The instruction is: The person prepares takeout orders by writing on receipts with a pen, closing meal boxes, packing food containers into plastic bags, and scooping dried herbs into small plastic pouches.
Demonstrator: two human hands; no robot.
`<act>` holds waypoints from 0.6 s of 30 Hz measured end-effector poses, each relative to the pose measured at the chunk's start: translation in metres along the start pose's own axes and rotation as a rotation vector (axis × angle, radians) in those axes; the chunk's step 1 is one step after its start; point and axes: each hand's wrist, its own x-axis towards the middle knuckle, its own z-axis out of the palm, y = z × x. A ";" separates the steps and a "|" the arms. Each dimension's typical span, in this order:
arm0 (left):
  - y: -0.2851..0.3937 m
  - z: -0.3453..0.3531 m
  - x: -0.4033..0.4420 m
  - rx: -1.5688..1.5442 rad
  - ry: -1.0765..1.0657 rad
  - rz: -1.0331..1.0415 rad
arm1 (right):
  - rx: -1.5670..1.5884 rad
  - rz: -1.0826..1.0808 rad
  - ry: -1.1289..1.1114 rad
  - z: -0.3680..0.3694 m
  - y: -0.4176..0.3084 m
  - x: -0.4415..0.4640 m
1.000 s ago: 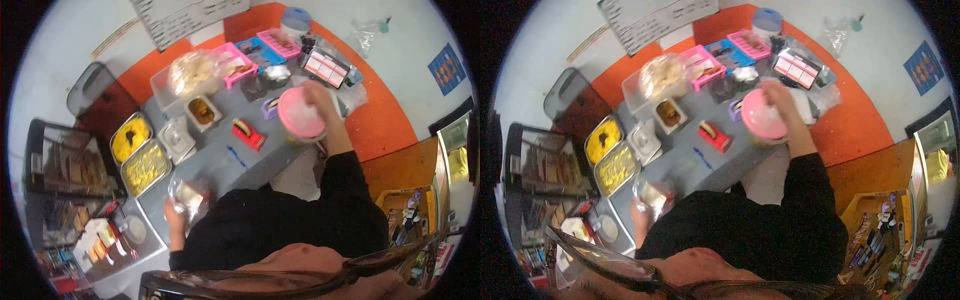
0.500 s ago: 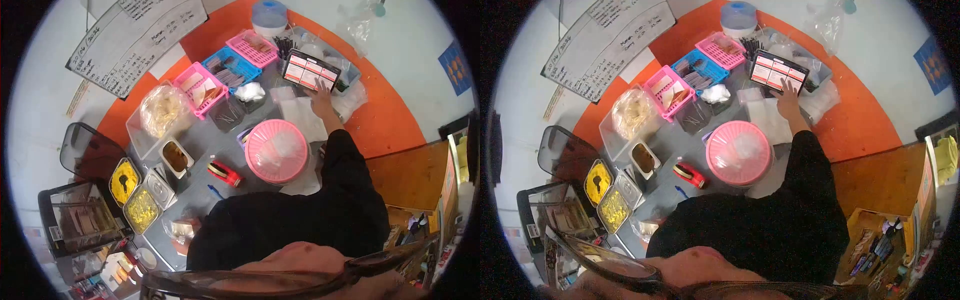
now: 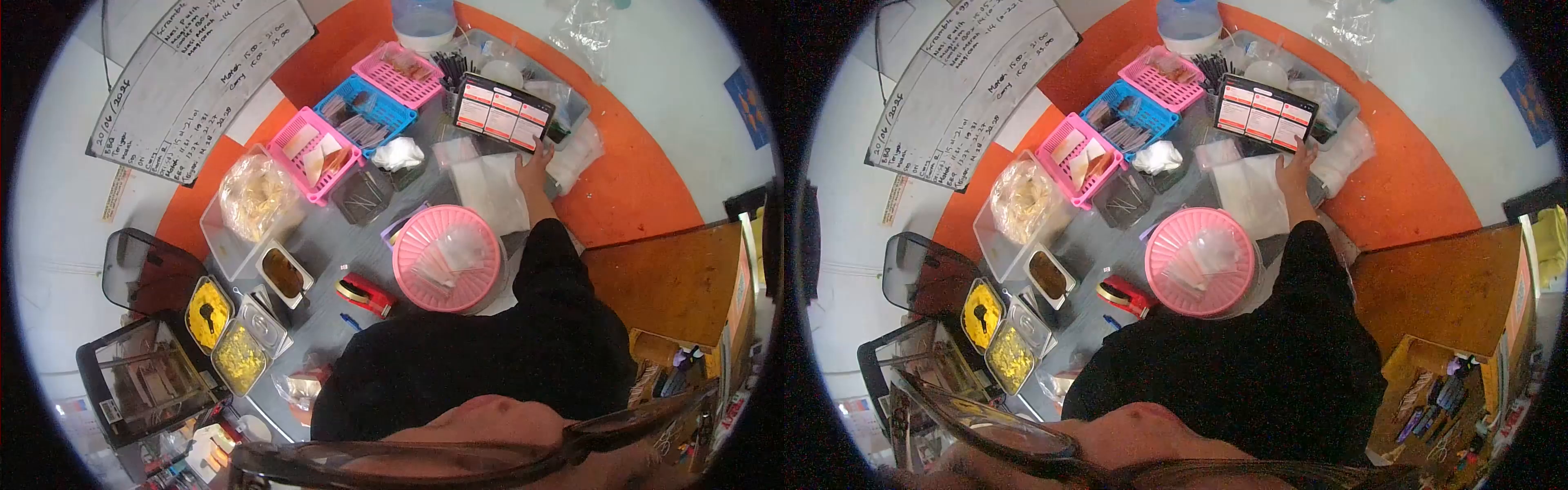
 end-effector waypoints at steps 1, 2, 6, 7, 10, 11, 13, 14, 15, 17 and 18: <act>0.000 -0.001 0.000 0.004 -0.004 -0.003 | -0.001 0.027 -0.053 0.002 0.005 -0.001; 0.001 -0.002 0.000 0.004 -0.003 -0.001 | -0.001 0.053 -0.106 0.003 0.008 -0.003; 0.001 -0.004 -0.001 0.000 -0.003 -0.004 | -0.240 -0.069 -0.218 -0.008 -0.014 0.000; 0.000 -0.004 -0.001 0.001 -0.006 -0.003 | -0.183 -0.056 -0.205 -0.007 -0.016 0.002; 0.002 -0.004 -0.002 -0.008 -0.008 -0.002 | -0.196 -0.060 -0.236 -0.003 -0.007 0.001; 0.003 -0.004 -0.002 -0.012 -0.008 -0.002 | -0.266 -0.077 -0.279 -0.003 -0.006 0.001; 0.003 -0.003 -0.003 -0.019 -0.008 -0.003 | -0.296 -0.070 -0.278 -0.002 -0.005 -0.001; 0.003 -0.004 -0.004 -0.019 -0.009 -0.004 | -0.326 -0.060 -0.280 -0.001 -0.004 -0.004; 0.003 -0.005 -0.005 -0.017 -0.010 -0.005 | -0.326 -0.063 -0.286 -0.001 -0.004 -0.004; 0.003 -0.006 -0.006 -0.021 -0.011 -0.006 | -0.352 -0.114 -0.292 -0.003 -0.003 -0.003; 0.004 -0.005 -0.006 -0.020 -0.014 -0.002 | -0.352 -0.115 -0.294 -0.003 -0.004 -0.004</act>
